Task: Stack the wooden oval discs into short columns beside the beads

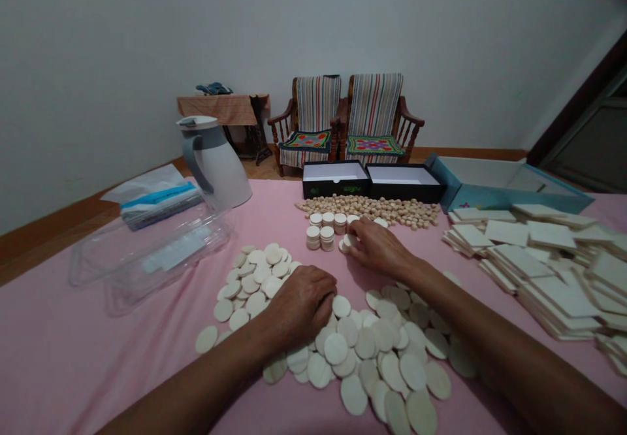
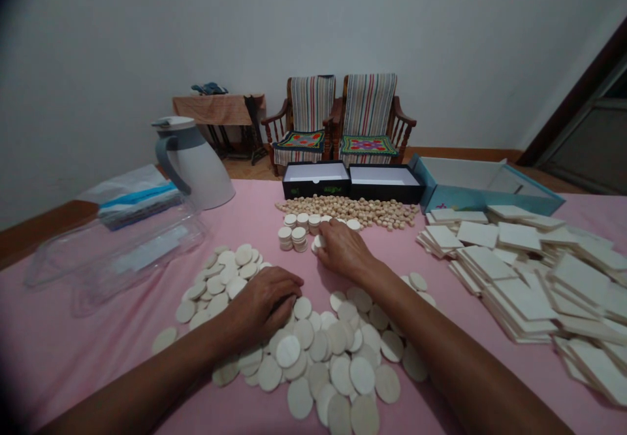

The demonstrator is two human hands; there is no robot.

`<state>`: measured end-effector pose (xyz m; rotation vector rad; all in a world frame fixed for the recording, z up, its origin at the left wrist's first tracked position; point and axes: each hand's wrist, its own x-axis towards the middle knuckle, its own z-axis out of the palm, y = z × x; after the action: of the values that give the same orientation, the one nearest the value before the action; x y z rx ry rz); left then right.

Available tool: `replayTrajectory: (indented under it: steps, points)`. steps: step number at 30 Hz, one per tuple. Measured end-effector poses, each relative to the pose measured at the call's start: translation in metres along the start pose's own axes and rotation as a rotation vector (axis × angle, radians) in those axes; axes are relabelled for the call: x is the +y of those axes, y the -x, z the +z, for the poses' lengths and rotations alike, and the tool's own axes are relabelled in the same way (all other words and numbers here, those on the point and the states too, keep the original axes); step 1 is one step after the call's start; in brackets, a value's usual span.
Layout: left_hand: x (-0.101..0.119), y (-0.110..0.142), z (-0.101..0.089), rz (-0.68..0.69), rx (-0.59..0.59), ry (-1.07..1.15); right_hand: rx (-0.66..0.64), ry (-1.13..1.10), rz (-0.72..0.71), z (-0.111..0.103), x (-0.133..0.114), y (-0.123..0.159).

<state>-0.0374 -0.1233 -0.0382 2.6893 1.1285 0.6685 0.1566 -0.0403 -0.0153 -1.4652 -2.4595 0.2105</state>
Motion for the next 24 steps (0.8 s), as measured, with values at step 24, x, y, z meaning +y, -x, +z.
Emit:
replayTrajectory:
  steps: [24]
  points:
    - [-0.001,0.001,0.000,0.022,-0.011,0.002,-0.063,0.057,0.017,0.016,-0.003,-0.007]
